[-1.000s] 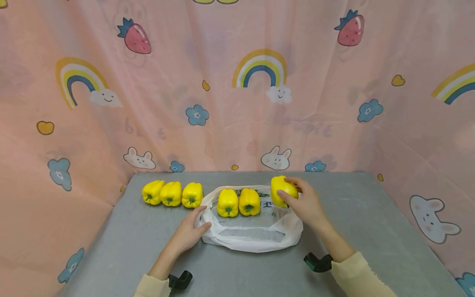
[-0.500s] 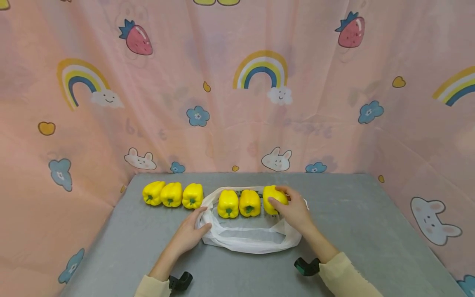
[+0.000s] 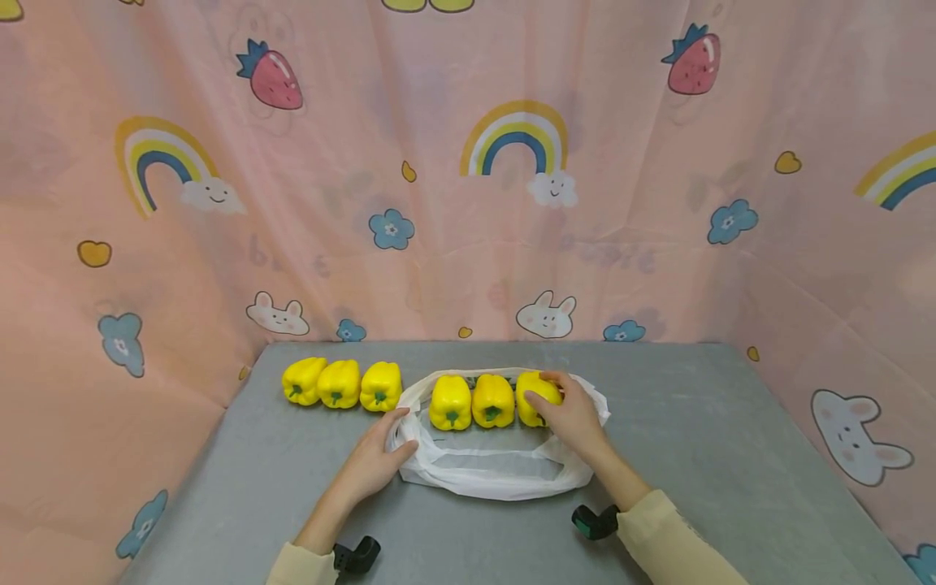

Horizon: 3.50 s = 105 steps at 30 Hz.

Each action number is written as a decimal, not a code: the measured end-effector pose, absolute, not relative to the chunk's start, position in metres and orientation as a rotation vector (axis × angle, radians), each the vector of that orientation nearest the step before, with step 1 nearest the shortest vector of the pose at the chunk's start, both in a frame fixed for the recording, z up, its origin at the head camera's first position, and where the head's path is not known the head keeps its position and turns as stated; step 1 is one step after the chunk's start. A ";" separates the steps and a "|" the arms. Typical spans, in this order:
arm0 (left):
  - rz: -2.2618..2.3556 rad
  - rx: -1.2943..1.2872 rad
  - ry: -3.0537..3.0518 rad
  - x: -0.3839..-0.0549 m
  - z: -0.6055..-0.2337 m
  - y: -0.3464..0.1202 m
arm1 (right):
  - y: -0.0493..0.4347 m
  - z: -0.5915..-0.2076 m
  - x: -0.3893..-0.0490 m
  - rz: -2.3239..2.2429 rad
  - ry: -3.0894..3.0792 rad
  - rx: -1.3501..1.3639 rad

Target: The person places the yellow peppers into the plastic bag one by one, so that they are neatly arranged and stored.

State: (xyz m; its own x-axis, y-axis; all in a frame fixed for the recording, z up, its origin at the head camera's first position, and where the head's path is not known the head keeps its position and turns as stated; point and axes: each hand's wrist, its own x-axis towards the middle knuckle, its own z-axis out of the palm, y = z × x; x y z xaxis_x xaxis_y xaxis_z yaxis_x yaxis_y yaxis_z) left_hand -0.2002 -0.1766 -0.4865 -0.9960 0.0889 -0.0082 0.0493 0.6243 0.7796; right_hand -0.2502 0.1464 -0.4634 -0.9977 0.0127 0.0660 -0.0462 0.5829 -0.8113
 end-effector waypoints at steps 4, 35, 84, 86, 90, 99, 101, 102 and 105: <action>1.335 0.121 2.792 -0.200 -0.486 -0.176 | 0.146 -0.467 -0.253 1.397 -2.753 0.014; 1.333 0.111 2.776 -0.201 -0.486 -0.175 | 0.187 -0.436 -0.219 1.173 -2.432 0.348; 1.318 0.090 2.867 -0.200 -0.470 -0.187 | 0.221 -0.483 -0.226 1.311 -2.893 0.299; 1.348 0.091 2.883 -0.201 -0.466 -0.189 | 0.221 -0.483 -0.226 1.325 -2.891 0.298; 1.422 0.123 2.955 -0.206 -0.456 -0.193 | 0.221 -0.483 -0.226 1.354 -2.878 0.300; 1.537 0.115 3.141 -0.224 -0.446 -0.198 | 0.220 -0.480 -0.226 1.319 -2.886 0.296; 1.539 0.093 3.167 -0.228 -0.447 -0.198 | 0.219 -0.480 -0.226 1.307 -2.894 0.289; 1.540 0.080 3.176 -0.231 -0.447 -0.198 | 0.219 -0.480 -0.226 1.303 -2.898 0.284; 1.530 0.031 3.203 -0.237 -0.450 -0.198 | 0.219 -0.481 -0.226 1.299 -2.904 0.280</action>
